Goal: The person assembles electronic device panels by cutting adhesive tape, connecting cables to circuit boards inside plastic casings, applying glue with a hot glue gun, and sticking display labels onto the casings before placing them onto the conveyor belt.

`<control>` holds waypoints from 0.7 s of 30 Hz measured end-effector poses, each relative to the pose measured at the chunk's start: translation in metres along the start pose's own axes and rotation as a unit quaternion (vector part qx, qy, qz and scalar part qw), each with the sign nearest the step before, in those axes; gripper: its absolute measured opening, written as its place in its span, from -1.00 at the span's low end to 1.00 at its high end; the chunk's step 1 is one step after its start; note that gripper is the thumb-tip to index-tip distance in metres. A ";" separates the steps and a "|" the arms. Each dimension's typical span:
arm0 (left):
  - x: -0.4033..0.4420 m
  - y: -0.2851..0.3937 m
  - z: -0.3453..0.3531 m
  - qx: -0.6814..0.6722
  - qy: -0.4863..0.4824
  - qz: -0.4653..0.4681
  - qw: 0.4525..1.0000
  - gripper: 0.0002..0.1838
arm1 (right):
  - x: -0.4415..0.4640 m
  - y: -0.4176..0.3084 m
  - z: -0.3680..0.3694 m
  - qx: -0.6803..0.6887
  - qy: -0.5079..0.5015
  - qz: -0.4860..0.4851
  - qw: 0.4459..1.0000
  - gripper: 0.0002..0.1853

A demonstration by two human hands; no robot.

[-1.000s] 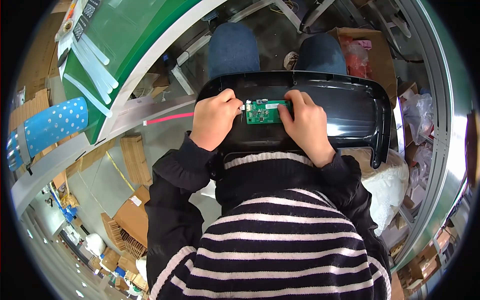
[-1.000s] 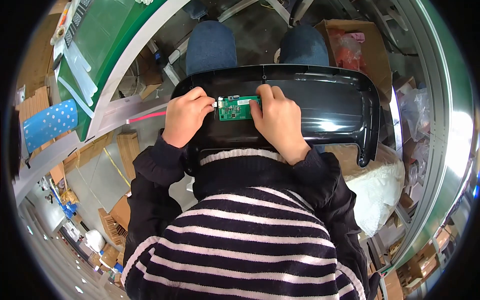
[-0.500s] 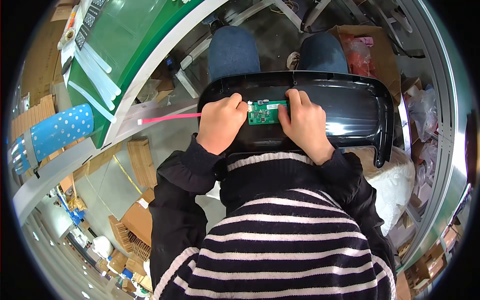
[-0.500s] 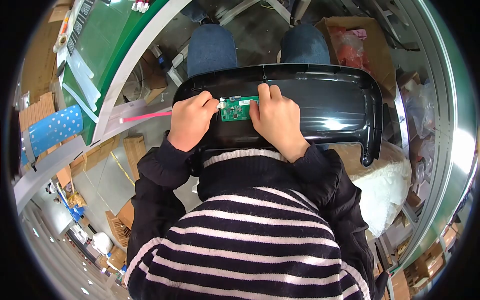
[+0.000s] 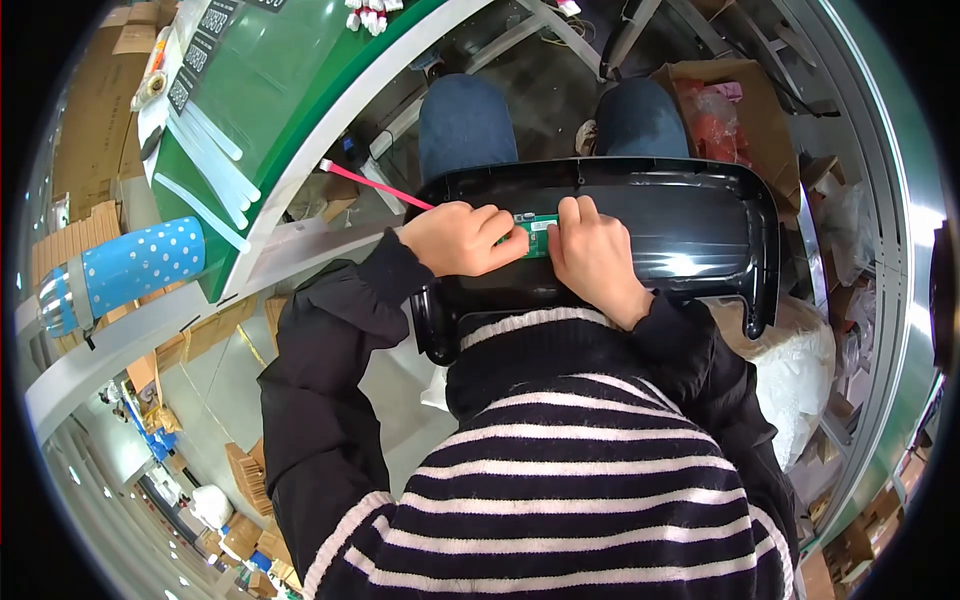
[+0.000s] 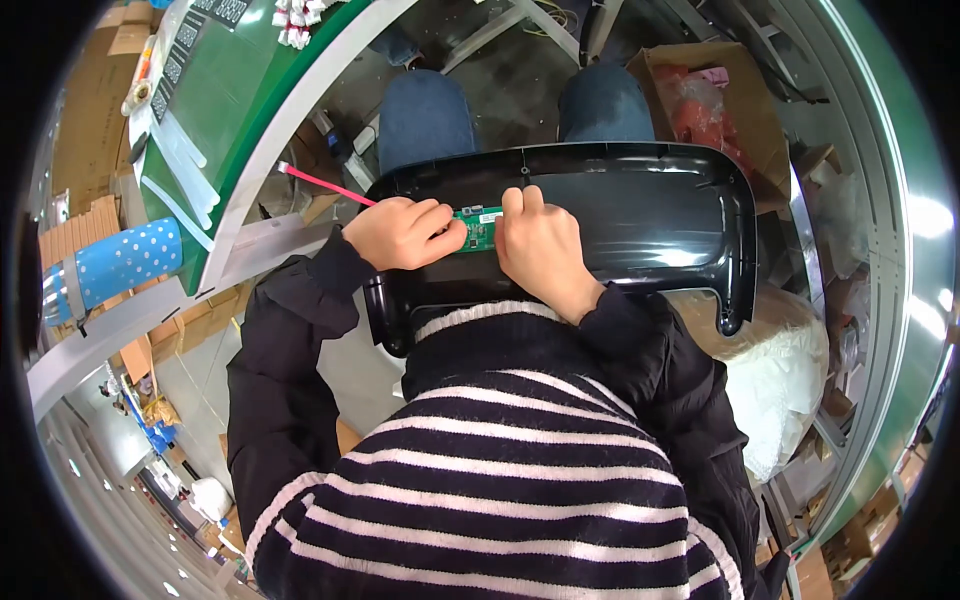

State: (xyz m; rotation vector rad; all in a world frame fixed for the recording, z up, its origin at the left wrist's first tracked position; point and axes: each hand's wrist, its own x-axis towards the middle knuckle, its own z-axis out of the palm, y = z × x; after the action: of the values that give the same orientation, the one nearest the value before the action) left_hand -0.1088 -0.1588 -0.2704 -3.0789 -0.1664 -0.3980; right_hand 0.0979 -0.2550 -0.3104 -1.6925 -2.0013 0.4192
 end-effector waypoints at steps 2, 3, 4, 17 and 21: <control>-0.003 0.002 0.002 -0.007 0.003 0.006 1.000 -0.80 | -0.004 -0.004 0.001 -0.007 -0.001 0.007 1.000 -0.77; -0.005 0.002 0.001 -0.003 0.003 0.009 1.000 -0.80 | -0.003 -0.005 0.000 -0.008 0.004 0.007 1.000 -0.77; -0.008 0.004 -0.002 -0.011 -0.004 -0.023 1.000 -0.78 | -0.002 -0.006 -0.005 -0.024 -0.028 0.009 0.999 -0.79; -0.022 0.044 -0.007 -0.136 0.114 -0.480 0.859 -0.38 | 0.050 -0.029 0.011 -0.021 -0.072 -0.202 0.977 -0.87; -0.024 0.042 -0.006 -0.142 0.108 -0.465 0.867 -0.36 | 0.065 -0.023 0.004 0.048 -0.120 -0.185 0.974 -0.90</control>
State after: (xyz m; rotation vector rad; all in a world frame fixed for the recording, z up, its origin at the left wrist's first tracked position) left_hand -0.1292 -0.2036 -0.2714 -2.9282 -1.7356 -0.8292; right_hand 0.0686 -0.1959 -0.2909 -1.2185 -2.3656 0.5969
